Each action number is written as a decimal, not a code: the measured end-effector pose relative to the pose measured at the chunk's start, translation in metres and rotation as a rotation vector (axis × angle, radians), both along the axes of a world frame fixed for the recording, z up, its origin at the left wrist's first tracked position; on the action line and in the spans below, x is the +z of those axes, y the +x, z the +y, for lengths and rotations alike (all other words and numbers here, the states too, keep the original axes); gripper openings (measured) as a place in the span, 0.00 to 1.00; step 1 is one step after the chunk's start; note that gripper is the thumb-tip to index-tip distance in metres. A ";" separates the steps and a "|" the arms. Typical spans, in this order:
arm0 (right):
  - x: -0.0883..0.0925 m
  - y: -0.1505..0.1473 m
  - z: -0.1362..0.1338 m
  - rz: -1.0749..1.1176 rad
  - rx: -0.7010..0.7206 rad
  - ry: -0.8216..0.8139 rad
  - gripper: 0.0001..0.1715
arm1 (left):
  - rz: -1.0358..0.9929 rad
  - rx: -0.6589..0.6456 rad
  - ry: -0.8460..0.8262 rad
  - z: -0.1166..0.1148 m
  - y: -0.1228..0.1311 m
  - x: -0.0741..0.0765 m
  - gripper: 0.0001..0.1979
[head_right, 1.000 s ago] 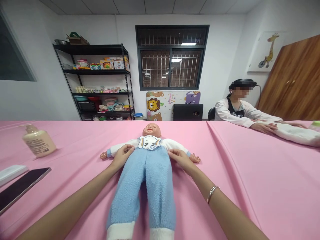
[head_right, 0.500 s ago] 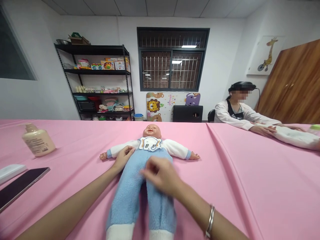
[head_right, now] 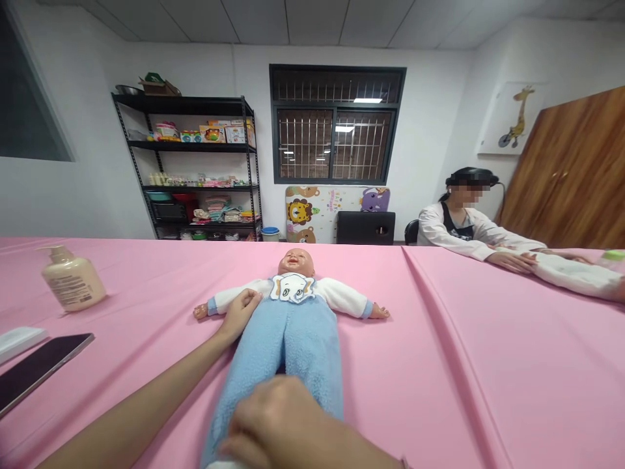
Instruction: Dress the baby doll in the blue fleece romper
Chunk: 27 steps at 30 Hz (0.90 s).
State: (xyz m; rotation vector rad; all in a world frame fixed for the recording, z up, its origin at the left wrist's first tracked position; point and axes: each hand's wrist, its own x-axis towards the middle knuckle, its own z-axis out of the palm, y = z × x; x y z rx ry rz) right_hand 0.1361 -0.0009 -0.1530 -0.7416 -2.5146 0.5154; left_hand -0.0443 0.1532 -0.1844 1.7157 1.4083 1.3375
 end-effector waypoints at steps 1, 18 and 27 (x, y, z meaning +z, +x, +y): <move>0.007 0.005 0.008 0.052 -0.113 -0.023 0.20 | -0.009 0.056 0.029 -0.001 -0.001 0.001 0.20; -0.051 0.078 0.123 0.307 -0.697 -0.331 0.25 | 0.246 0.139 -0.052 -0.005 -0.014 0.000 0.14; -0.062 0.077 0.127 0.262 -0.686 -0.259 0.22 | 0.435 -0.038 0.133 -0.024 0.062 0.059 0.18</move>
